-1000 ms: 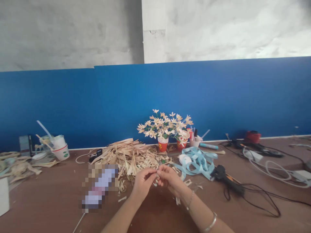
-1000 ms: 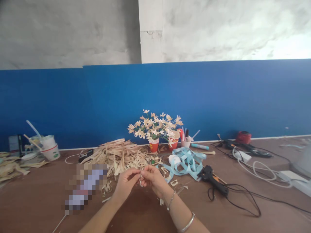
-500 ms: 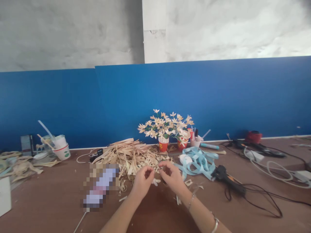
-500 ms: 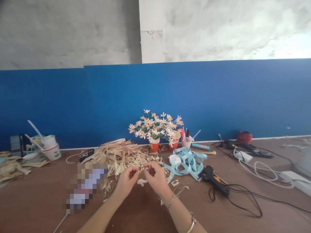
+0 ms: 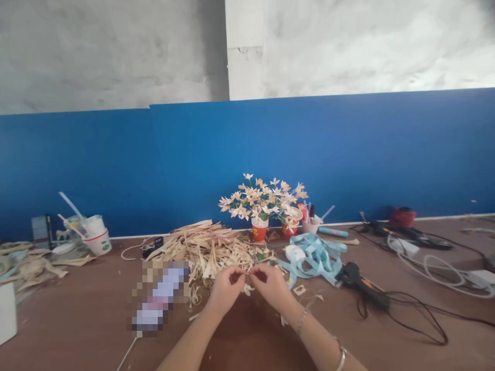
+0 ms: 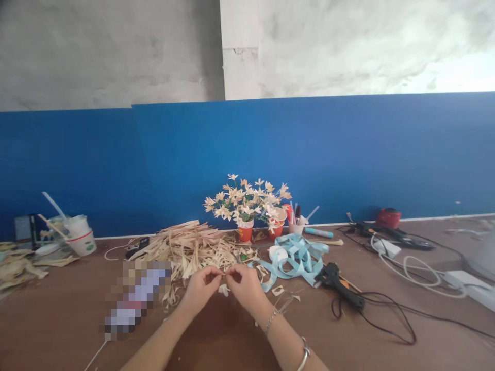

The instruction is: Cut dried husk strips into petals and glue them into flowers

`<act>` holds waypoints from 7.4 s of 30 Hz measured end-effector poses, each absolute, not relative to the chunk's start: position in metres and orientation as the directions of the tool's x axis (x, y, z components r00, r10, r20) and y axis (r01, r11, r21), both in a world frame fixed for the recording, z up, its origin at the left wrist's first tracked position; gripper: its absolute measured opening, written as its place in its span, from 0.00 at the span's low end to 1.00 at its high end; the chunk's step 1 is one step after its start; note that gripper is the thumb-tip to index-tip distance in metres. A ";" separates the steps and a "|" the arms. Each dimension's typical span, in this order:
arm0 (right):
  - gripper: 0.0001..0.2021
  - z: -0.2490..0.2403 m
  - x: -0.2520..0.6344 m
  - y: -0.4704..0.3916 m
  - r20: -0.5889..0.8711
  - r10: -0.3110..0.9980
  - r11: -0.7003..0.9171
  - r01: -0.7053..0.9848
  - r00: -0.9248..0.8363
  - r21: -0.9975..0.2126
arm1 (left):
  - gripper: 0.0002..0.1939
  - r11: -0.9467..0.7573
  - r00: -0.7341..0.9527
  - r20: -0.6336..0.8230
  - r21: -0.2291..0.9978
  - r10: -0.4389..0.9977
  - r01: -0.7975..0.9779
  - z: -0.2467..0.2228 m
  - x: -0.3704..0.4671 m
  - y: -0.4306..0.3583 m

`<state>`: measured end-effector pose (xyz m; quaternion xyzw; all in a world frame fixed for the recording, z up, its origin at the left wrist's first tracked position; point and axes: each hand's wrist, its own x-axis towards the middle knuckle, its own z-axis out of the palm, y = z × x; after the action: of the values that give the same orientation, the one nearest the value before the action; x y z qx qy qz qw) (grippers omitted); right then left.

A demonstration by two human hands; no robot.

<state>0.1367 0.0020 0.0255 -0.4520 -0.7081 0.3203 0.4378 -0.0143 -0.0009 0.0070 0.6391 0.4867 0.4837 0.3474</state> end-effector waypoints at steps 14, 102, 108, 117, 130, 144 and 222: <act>0.09 0.015 0.131 0.010 0.047 0.977 0.065 0.079 -0.207 -0.995 | 0.08 -0.455 0.094 0.464 0.776 0.881 0.437 0.013 -0.014 -0.006; 0.07 0.018 0.136 0.005 0.475 0.859 0.507 0.194 -0.189 -0.840 | 0.14 0.139 0.185 -0.058 0.875 0.981 -0.463 0.010 -0.005 -0.009; 0.08 0.023 0.137 0.004 0.498 0.847 0.531 0.252 -0.185 -0.809 | 0.14 0.160 0.247 -0.060 0.899 0.967 -0.408 0.013 -0.002 -0.012; 0.10 0.018 0.137 0.005 0.529 0.829 0.559 0.266 -0.180 -0.786 | 0.15 -0.027 0.142 0.044 0.992 0.989 -0.122 0.015 0.001 -0.011; 0.09 0.012 0.141 0.010 0.605 0.780 0.619 0.343 -0.160 -0.707 | 0.09 -0.335 0.142 0.303 0.838 0.942 0.431 0.006 -0.001 -0.009; 0.11 0.040 0.159 0.013 0.458 0.823 0.546 0.692 -0.336 -0.473 | 0.10 -0.428 0.167 0.413 0.695 0.895 0.577 0.001 0.001 -0.011; 0.08 0.011 0.148 0.003 0.503 0.860 0.463 0.289 0.081 -0.838 | 0.08 -0.444 0.136 0.474 0.633 0.870 0.635 0.010 0.007 -0.020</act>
<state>0.1482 0.0034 0.0115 -0.4553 -0.6313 0.2474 0.5770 0.0069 -0.0203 0.0100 0.7402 0.5082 0.4170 0.1410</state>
